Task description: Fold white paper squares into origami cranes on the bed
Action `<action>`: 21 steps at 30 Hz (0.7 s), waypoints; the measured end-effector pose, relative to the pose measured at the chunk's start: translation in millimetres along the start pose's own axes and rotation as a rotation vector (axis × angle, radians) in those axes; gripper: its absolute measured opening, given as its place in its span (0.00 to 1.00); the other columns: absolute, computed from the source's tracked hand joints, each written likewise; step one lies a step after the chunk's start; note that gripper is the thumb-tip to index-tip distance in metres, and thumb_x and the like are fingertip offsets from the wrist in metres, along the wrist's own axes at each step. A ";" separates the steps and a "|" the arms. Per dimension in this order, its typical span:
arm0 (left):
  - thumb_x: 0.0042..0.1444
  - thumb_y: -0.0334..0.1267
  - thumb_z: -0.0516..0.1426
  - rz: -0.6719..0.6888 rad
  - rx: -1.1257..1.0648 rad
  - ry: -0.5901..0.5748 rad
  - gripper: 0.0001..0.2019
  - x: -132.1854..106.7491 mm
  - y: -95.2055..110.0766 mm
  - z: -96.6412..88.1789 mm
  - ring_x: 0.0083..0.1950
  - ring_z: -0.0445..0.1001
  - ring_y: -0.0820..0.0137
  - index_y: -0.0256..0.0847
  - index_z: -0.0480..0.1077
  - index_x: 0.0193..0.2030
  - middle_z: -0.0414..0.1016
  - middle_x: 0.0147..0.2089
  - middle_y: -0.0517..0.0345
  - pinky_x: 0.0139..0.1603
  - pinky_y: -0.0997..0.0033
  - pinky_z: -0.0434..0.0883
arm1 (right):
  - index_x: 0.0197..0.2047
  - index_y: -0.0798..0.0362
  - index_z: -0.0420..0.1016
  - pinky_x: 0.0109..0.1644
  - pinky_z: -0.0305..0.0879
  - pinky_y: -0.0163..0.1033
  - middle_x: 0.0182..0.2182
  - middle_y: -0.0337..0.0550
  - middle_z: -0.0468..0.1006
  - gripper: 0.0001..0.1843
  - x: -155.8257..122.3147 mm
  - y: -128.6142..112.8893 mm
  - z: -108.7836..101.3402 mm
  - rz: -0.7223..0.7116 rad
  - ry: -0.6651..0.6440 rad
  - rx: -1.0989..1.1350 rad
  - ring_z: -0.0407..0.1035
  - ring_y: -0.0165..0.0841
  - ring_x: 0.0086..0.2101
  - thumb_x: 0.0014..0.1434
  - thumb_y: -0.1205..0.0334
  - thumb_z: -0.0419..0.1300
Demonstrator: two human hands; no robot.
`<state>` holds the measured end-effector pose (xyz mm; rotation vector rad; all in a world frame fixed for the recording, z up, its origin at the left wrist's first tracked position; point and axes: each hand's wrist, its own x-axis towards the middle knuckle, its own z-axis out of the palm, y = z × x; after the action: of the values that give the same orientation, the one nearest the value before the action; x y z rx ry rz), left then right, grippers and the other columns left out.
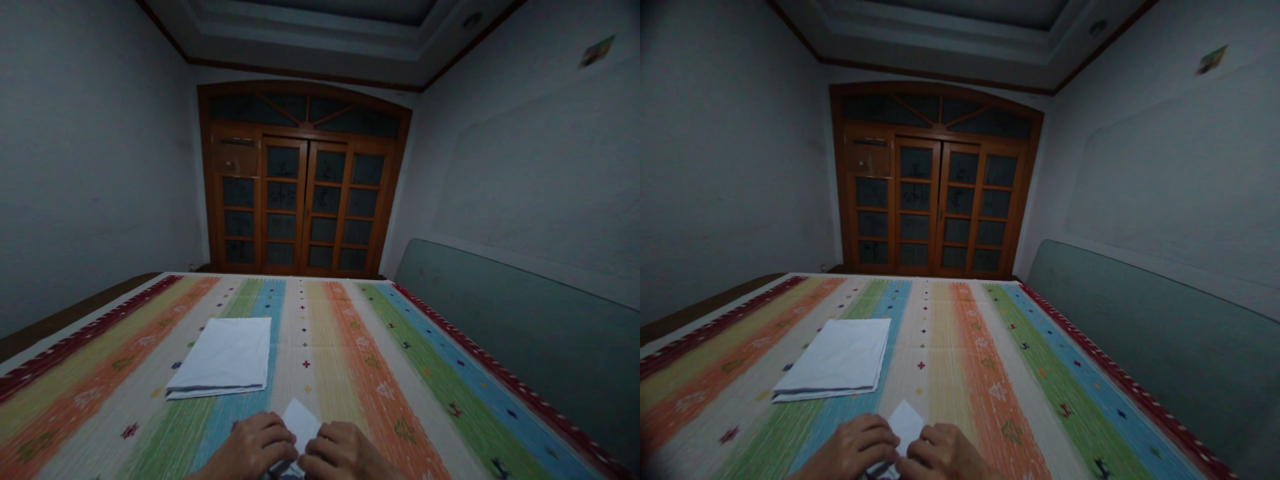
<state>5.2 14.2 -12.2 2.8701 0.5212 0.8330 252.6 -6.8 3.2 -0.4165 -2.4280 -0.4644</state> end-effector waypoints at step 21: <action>0.60 0.32 0.56 -0.485 -0.307 0.330 0.14 -2.9 5.4 -5.9 0.48 0.81 0.60 0.47 0.77 0.50 0.84 0.46 0.53 0.53 0.62 0.76 | 0.51 0.52 0.73 0.33 0.76 0.33 0.34 0.48 0.83 0.12 0.1 -5.9 -11.8 0.414 0.410 0.455 0.79 0.35 0.29 0.72 0.62 0.49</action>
<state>1.3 8.1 -7.7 2.2003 0.9746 1.1700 256.2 -17.0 10.8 -0.5426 -1.9028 0.1709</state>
